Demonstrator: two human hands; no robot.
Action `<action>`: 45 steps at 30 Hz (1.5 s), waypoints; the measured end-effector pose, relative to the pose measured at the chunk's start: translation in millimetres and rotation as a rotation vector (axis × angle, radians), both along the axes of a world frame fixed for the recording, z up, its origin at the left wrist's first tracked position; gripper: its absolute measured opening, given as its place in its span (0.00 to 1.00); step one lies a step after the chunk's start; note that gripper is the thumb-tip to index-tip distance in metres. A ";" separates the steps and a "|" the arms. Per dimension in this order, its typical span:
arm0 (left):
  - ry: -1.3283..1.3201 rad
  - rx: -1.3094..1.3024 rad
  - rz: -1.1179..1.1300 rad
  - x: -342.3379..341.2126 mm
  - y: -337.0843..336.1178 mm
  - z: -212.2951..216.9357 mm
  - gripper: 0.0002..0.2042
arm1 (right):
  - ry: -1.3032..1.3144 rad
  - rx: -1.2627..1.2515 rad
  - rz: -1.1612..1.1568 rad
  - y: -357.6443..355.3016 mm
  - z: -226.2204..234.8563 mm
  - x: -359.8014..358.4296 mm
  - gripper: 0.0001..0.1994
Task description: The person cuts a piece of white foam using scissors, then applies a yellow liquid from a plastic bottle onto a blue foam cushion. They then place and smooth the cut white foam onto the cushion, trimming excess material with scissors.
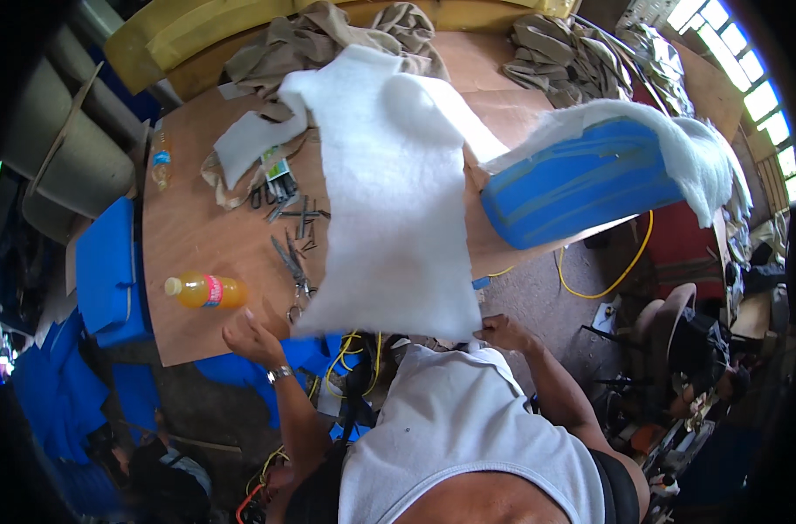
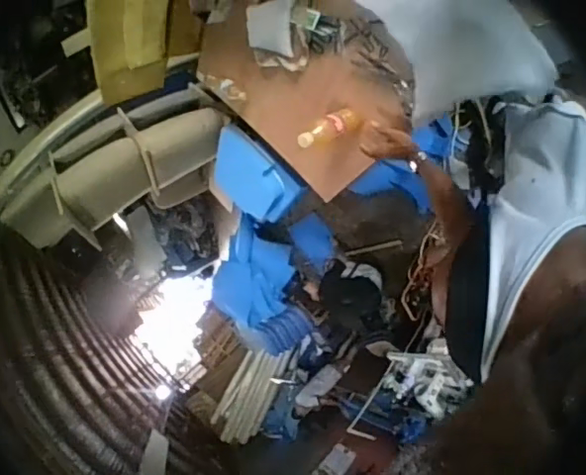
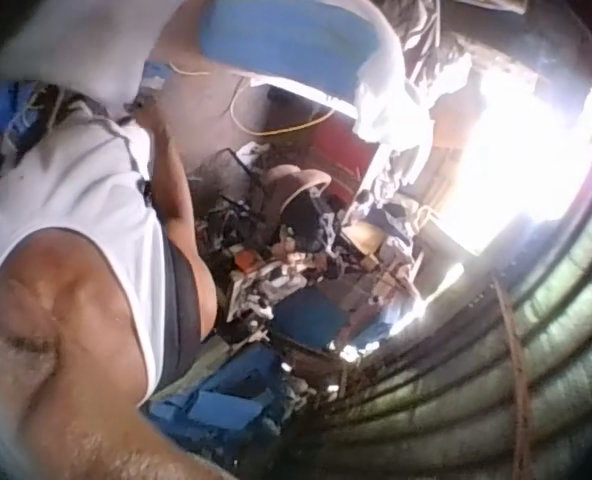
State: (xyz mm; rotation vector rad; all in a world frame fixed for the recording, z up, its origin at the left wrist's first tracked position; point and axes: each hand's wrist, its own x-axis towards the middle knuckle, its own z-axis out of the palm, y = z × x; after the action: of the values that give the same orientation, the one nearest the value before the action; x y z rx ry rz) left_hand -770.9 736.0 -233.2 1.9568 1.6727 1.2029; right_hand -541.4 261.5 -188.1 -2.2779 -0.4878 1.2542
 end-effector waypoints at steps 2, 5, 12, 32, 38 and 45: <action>-0.250 0.010 -0.278 20.3 -35.4 -1.5 0.31 | -0.146 -0.228 0.056 -40.2 -24.7 -6.8 0.14; -0.402 -0.071 -0.530 66.9 -75.3 9.6 0.27 | -0.216 -0.441 0.020 -94.0 -55.2 -22.2 0.15; -0.168 -0.219 -0.674 213.9 -82.1 0.9 0.34 | -0.203 -0.598 -0.233 -165.2 -70.5 -50.8 0.16; 0.188 0.530 -0.626 167.0 -146.2 165.9 0.11 | -0.278 0.112 0.183 -114.5 -68.8 43.1 0.17; 0.305 0.086 -1.125 199.0 -270.8 86.8 0.15 | -0.666 0.765 -0.211 -65.0 -3.4 50.7 0.23; 0.581 0.152 -1.579 155.6 -418.7 -3.1 0.29 | 0.027 0.993 -0.521 -50.9 -7.3 77.8 0.23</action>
State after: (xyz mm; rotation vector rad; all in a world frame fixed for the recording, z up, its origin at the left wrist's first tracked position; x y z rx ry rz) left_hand -615.4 317.3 -236.3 2.7357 -0.2212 0.1046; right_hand -463.6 210.6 -195.4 -1.3929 -0.3508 0.5646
